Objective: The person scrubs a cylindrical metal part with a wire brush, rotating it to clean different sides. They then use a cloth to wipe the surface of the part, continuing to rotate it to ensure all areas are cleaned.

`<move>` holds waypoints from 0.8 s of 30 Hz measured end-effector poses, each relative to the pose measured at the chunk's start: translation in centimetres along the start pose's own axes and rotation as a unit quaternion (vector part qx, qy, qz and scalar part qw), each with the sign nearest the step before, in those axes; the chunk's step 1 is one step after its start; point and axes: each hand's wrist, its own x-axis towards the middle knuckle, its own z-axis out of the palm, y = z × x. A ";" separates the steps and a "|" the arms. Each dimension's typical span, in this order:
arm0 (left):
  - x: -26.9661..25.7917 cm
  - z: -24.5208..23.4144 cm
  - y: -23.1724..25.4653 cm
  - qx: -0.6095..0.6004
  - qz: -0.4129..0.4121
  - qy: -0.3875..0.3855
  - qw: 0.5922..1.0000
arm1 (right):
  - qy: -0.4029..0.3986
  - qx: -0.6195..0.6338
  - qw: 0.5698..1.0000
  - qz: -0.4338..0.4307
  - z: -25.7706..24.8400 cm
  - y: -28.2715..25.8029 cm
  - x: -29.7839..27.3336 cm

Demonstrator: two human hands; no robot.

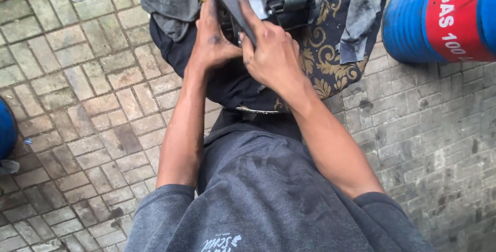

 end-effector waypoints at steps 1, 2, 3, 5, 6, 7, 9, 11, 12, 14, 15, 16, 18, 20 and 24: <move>0.1 0.1 -0.3 0.005 0.003 0.000 1.000 | 0.004 0.003 1.000 -0.002 -0.5 -0.3 0.0; 0.1 0.4 -0.6 -0.009 0.018 0.004 1.000 | -0.014 0.033 0.999 0.010 -1.0 -0.4 -0.1; 0.2 0.6 -1.1 -0.023 0.033 0.008 0.999 | -0.032 0.062 0.997 0.023 -1.4 -0.7 -0.2; 0.3 0.3 -0.4 -0.021 0.012 0.006 1.000 | -0.046 0.047 0.998 0.023 -2.9 -0.4 -3.1; -0.2 0.2 -0.2 -0.020 -0.015 -0.003 1.000 | -0.063 0.037 0.997 0.029 -3.5 -0.2 -4.7; -0.2 0.3 -0.4 -0.021 -0.019 0.002 1.000 | -0.068 0.035 0.997 0.026 -3.4 0.1 -5.8; -0.2 0.3 -0.9 -0.011 0.001 -0.004 1.000 | -0.038 -0.001 0.998 0.051 -3.5 0.9 -7.9; -0.3 0.4 -1.5 -0.012 0.001 -0.002 1.000 | -0.030 0.020 0.999 0.009 -2.2 0.3 -5.2; -0.5 0.7 -1.6 -0.016 0.002 -0.007 1.000 | -0.019 0.043 0.999 -0.025 -1.5 0.2 -4.3; -0.3 0.7 -1.7 -0.006 -0.004 -0.012 1.000 | -0.017 0.021 1.000 0.004 -1.8 -0.6 -0.3; -0.3 0.6 -1.6 0.004 -0.006 -0.013 1.000 | -0.014 -0.003 1.000 0.028 -2.0 -1.0 1.7; -0.4 0.5 -2.0 0.007 -0.001 -0.018 1.000 | -0.008 0.000 1.000 0.030 -2.2 -0.9 1.2; -0.2 0.7 -2.9 -0.004 0.000 -0.019 1.000 | -0.008 0.046 0.998 -0.051 -2.8 -0.7 0.7; 0.0 0.3 -1.4 -0.010 0.001 -0.016 1.000 | -0.040 0.054 0.997 -0.024 -4.3 -0.9 -2.1; -0.5 0.7 -2.0 -0.022 0.003 -0.008 1.000 | -0.046 0.009 0.997 0.063 -4.4 0.2 -7.5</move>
